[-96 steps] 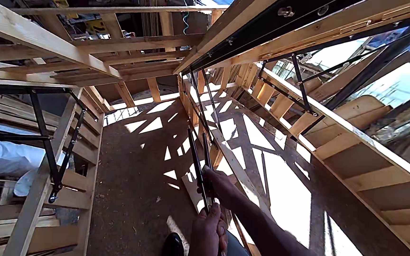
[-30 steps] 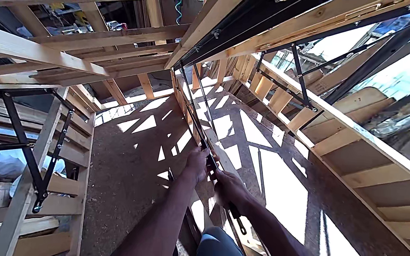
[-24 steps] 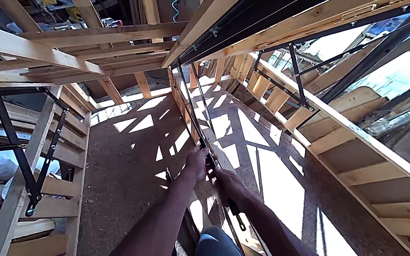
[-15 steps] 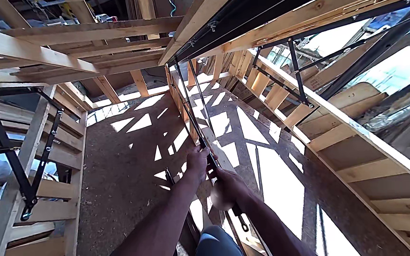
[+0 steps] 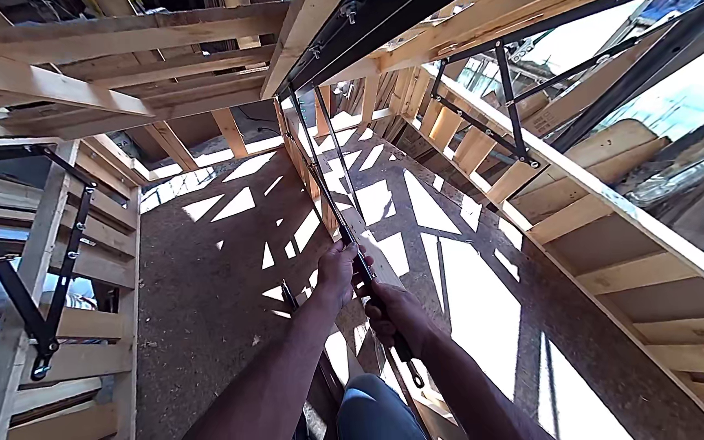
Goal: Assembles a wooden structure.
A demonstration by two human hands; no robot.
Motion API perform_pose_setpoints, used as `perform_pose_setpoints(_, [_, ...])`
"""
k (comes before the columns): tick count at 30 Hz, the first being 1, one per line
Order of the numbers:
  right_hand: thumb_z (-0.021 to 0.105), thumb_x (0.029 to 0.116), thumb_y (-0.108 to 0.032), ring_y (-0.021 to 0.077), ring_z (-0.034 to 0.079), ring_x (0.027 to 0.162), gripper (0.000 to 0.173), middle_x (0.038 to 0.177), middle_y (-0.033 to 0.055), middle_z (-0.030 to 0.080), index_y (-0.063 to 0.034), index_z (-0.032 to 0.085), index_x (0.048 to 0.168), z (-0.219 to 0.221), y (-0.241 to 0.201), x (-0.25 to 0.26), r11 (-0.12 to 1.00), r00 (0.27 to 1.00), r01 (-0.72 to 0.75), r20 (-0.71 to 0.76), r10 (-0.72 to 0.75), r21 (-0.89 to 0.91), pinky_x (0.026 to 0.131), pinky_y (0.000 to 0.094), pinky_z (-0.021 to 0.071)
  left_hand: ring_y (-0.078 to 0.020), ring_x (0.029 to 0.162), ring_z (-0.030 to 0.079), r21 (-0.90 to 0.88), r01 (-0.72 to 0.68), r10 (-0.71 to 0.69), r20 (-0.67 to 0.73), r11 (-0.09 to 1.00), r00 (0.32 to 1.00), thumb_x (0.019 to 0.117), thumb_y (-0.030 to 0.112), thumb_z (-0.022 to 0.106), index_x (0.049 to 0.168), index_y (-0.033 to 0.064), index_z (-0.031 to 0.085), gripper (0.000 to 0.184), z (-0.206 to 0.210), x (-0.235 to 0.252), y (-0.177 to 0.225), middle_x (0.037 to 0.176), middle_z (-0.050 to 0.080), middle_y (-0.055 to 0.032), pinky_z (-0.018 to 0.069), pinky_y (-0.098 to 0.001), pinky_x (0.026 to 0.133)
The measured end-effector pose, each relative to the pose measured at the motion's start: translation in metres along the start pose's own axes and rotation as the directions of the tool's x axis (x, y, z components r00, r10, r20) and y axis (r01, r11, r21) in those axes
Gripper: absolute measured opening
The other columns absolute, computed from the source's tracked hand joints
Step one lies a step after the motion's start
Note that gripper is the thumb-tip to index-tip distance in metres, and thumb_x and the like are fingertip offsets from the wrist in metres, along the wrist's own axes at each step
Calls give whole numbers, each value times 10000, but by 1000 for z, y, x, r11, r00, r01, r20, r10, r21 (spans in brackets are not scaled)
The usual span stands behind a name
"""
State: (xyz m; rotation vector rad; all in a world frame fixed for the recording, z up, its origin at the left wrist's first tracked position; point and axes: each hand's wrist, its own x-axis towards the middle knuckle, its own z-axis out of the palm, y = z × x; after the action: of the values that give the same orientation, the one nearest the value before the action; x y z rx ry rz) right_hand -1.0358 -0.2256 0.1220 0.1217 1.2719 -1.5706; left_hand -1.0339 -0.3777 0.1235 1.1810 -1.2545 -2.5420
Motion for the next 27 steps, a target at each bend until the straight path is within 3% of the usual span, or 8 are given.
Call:
perform_pose_setpoints(2, [316,1138,-395,95,438,415,455,647,33,497,-45,603,1179,0,2,-2,983,995,37,-85,-53,-179,383,233,429,-272,792,723,-48,17,-16,16,999,1000,1110,237,465,1440,92,489,362,1,2,-5,1082,690,-169,626,-396,701])
perform_pose_setpoints(5, [353,1127,-427,146,500,454,426,668,52,540,-76,588,1070,5,-2,-1,817,963,-27,-233,-132,-577,444,292,471,-286,767,733,-117,49,-47,14,992,999,1132,315,379,1522,122,371,435,10,0,-12,1024,703,-198,628,-400,682])
perform_pose_setpoints(7, [351,1122,-455,155,503,451,455,650,58,534,-72,584,1043,6,-5,0,785,957,-39,-251,-149,-618,440,302,471,-272,715,732,-128,56,-56,3,990,998,1133,370,353,1480,97,385,442,18,-2,-12,941,703,-192,630,-389,648])
perform_pose_setpoints(10, [348,1127,-444,132,440,423,460,627,43,491,-60,569,1002,6,-13,-4,910,979,-20,-193,-67,-415,403,283,433,-129,514,550,-60,78,-78,-6,995,997,1111,427,401,1091,86,518,361,27,2,-11,699,519,-25,542,-286,503])
perform_pose_setpoints(13, [326,1107,-505,89,418,425,473,621,-6,463,-110,535,953,-8,-11,-9,995,997,-73,4,73,-74,385,235,396,-68,440,437,-47,119,-117,34,992,993,1099,479,405,875,158,456,395,30,7,-17,601,399,45,459,-226,439])
perform_pose_setpoints(20, [311,1090,-574,68,417,376,518,580,-28,429,-148,508,871,-37,1,0,912,870,-244,490,56,329,345,205,404,-79,450,429,-11,71,-71,22,997,997,1095,458,439,836,167,456,390,37,8,-17,618,425,35,447,-237,446])
perform_pose_setpoints(23, [339,1107,-473,45,395,366,431,566,-48,405,-162,495,854,-35,5,1,889,857,-274,512,53,366,340,182,388,-86,424,405,17,76,-76,16,997,997,1096,490,409,831,159,440,426,37,7,-16,596,390,34,450,-248,424])
perform_pose_setpoints(27, [339,1119,-421,22,297,355,384,549,-66,334,-168,460,857,-23,1,-3,967,937,-178,333,109,184,327,164,305,-99,389,394,49,100,-99,-32,994,995,1081,527,424,792,150,433,475,37,10,-15,549,354,33,448,-265,396])
